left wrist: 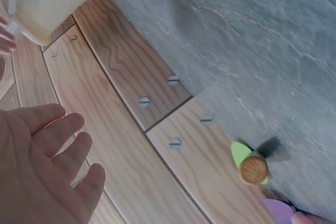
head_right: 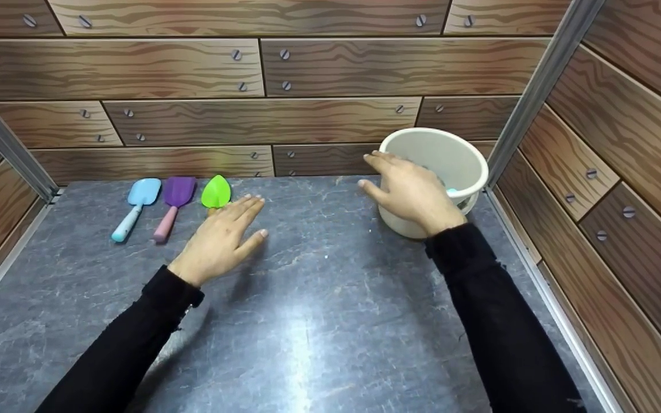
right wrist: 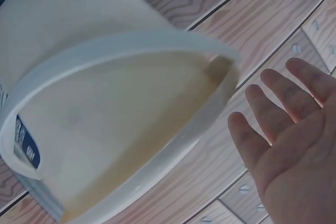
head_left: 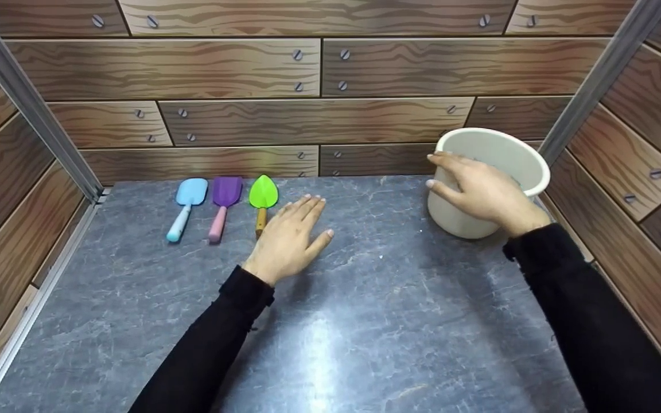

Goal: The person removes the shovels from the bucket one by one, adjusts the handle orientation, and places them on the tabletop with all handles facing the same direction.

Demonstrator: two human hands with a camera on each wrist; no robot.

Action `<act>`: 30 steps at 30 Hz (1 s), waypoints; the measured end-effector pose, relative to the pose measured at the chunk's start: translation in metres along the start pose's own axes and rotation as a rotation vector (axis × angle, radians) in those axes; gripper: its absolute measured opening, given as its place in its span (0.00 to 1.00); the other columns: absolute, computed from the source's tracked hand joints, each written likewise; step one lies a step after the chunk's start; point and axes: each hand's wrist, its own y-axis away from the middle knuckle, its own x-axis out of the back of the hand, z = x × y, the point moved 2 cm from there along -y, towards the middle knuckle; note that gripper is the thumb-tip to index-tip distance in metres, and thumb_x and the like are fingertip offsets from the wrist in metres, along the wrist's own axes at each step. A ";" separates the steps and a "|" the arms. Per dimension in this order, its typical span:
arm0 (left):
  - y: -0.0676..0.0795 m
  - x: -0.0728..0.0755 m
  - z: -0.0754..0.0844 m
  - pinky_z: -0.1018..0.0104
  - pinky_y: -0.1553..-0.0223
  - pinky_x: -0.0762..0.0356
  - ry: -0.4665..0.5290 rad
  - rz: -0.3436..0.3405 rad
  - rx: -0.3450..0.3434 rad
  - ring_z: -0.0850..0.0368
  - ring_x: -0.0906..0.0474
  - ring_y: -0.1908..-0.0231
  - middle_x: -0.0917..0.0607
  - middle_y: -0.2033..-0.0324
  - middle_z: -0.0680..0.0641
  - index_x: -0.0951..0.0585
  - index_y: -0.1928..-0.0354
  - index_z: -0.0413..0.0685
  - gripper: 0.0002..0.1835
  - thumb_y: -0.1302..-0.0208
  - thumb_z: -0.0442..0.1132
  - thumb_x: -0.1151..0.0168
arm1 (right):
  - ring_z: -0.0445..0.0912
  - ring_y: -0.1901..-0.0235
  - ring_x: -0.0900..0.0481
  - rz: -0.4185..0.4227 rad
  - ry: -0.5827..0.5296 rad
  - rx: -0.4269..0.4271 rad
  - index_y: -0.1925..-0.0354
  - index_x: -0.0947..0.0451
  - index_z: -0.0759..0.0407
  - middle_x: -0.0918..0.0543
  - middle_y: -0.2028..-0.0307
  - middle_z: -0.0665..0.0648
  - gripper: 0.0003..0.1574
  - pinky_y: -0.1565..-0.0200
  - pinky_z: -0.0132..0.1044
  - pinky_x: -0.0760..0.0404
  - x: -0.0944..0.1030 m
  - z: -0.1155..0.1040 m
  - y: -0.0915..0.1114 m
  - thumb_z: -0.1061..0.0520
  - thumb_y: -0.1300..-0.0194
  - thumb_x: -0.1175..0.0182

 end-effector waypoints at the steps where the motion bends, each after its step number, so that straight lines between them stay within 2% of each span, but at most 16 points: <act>1: 0.000 0.000 0.002 0.34 0.05 0.39 -0.005 -0.002 -0.005 0.38 0.34 0.08 0.28 0.10 0.37 0.34 0.08 0.42 0.42 0.06 0.63 0.52 | 0.71 0.14 0.28 -0.002 -0.007 -0.003 0.11 0.30 0.60 0.25 0.14 0.72 0.41 0.13 0.73 0.29 0.001 0.003 -0.001 0.40 0.07 0.41; 12: 0.003 0.000 0.018 0.35 0.05 0.40 -0.006 -0.023 -0.044 0.38 0.35 0.08 0.30 0.09 0.38 0.34 0.07 0.43 0.42 0.06 0.63 0.52 | 0.73 0.12 0.32 -0.076 -0.025 -0.101 0.09 0.32 0.59 0.28 0.12 0.72 0.43 0.13 0.77 0.33 0.008 0.039 -0.008 0.37 0.05 0.47; 20: 0.005 -0.001 0.028 0.34 0.05 0.39 -0.023 -0.038 -0.092 0.38 0.34 0.08 0.29 0.09 0.38 0.35 0.07 0.42 0.42 0.06 0.64 0.53 | 0.80 0.16 0.29 -0.137 -0.043 -0.149 0.13 0.30 0.66 0.26 0.17 0.79 0.38 0.15 0.79 0.31 0.009 0.063 -0.012 0.44 0.04 0.51; 24: 0.007 0.000 0.035 0.36 0.04 0.41 -0.034 -0.047 -0.106 0.40 0.35 0.08 0.30 0.09 0.39 0.35 0.07 0.43 0.42 0.06 0.65 0.53 | 0.81 0.18 0.27 -0.192 -0.058 -0.191 0.14 0.29 0.68 0.24 0.19 0.79 0.39 0.16 0.80 0.29 0.008 0.078 -0.014 0.43 0.03 0.54; 27: 0.008 0.000 0.039 0.37 0.04 0.42 -0.029 -0.047 -0.114 0.40 0.35 0.08 0.30 0.09 0.39 0.34 0.07 0.43 0.42 0.06 0.64 0.52 | 0.80 0.22 0.22 -0.208 -0.079 -0.185 0.18 0.24 0.69 0.19 0.23 0.79 0.41 0.20 0.79 0.26 0.001 0.100 -0.019 0.40 0.04 0.55; 30: 0.009 0.000 0.043 0.37 0.04 0.42 -0.024 -0.043 -0.120 0.40 0.35 0.08 0.30 0.09 0.40 0.34 0.07 0.44 0.41 0.06 0.63 0.50 | 0.74 0.27 0.15 -0.190 -0.055 -0.180 0.22 0.18 0.66 0.13 0.27 0.74 0.44 0.23 0.73 0.20 -0.013 0.130 -0.027 0.35 0.05 0.57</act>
